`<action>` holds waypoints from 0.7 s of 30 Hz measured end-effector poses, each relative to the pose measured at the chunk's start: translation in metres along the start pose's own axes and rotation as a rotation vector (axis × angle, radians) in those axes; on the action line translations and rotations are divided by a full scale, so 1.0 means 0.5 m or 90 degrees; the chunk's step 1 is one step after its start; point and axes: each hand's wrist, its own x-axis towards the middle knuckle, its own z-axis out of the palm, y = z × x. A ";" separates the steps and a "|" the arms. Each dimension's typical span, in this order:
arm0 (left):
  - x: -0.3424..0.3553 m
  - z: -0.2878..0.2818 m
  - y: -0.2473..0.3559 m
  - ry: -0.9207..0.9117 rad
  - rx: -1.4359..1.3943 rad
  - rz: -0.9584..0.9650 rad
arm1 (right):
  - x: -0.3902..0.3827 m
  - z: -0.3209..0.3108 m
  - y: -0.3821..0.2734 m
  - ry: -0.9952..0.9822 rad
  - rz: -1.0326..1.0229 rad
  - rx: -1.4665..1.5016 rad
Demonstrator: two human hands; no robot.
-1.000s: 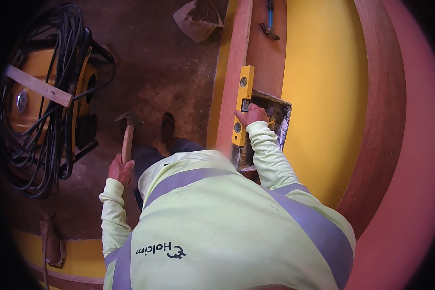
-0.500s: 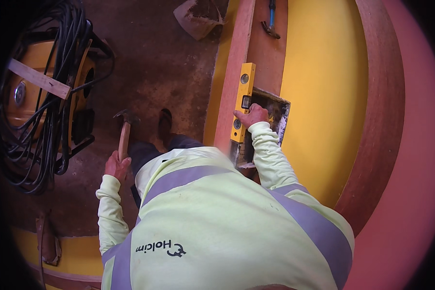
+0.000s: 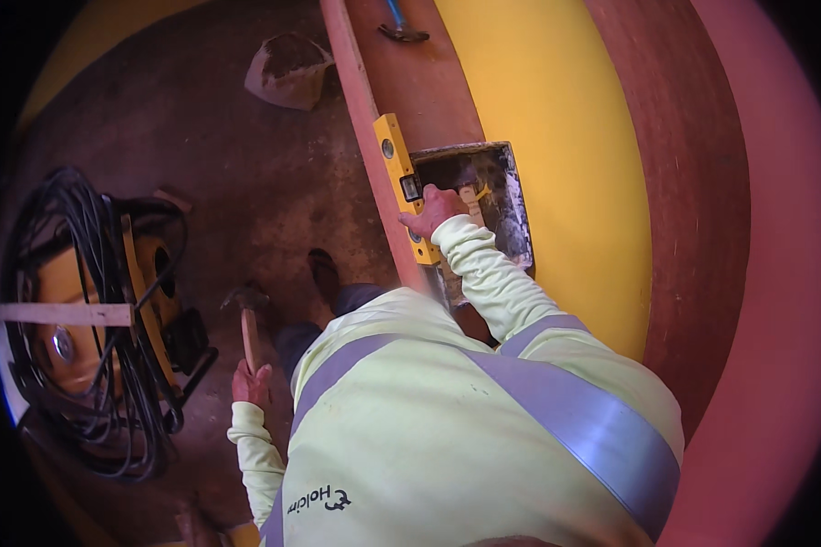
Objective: The person uses a spirit level to check the alignment of a wooden board against a wall, then hammers a wooden support beam into place under a wooden shelf.
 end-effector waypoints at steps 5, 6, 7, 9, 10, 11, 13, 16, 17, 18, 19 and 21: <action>-0.005 -0.004 0.025 -0.014 0.002 -0.024 | -0.015 -0.022 -0.022 -0.027 -0.008 -0.012; -0.006 -0.004 0.039 -0.014 0.015 -0.018 | -0.016 -0.021 -0.020 -0.025 0.000 0.000; -0.009 -0.003 0.056 -0.023 0.020 -0.021 | -0.017 -0.019 -0.019 -0.038 0.000 -0.010; -0.005 -0.004 0.066 -0.033 0.025 -0.028 | -0.018 -0.014 -0.015 -0.049 0.005 -0.009; -0.005 -0.004 0.071 -0.032 0.036 -0.025 | -0.020 -0.010 -0.012 -0.021 0.000 0.016; -0.007 -0.001 0.080 -0.026 0.062 -0.006 | -0.020 -0.007 -0.010 0.008 -0.003 0.040; -0.004 -0.001 0.096 -0.004 0.151 0.061 | -0.020 -0.003 -0.010 0.015 -0.001 0.048; -0.019 0.004 0.138 -0.030 0.159 0.048 | -0.020 0.000 -0.007 0.026 0.000 0.065; -0.015 0.003 0.138 -0.031 0.212 0.035 | -0.020 0.001 -0.006 0.030 -0.003 0.074; -0.007 0.003 0.125 -0.029 0.220 0.036 | -0.020 0.006 -0.006 0.031 0.000 0.083; -0.005 0.006 0.120 -0.013 0.266 0.077 | -0.020 0.011 -0.006 0.052 -0.011 0.079; 0.000 0.000 0.111 -0.016 0.318 0.070 | -0.018 0.016 -0.006 0.075 -0.020 0.081</action>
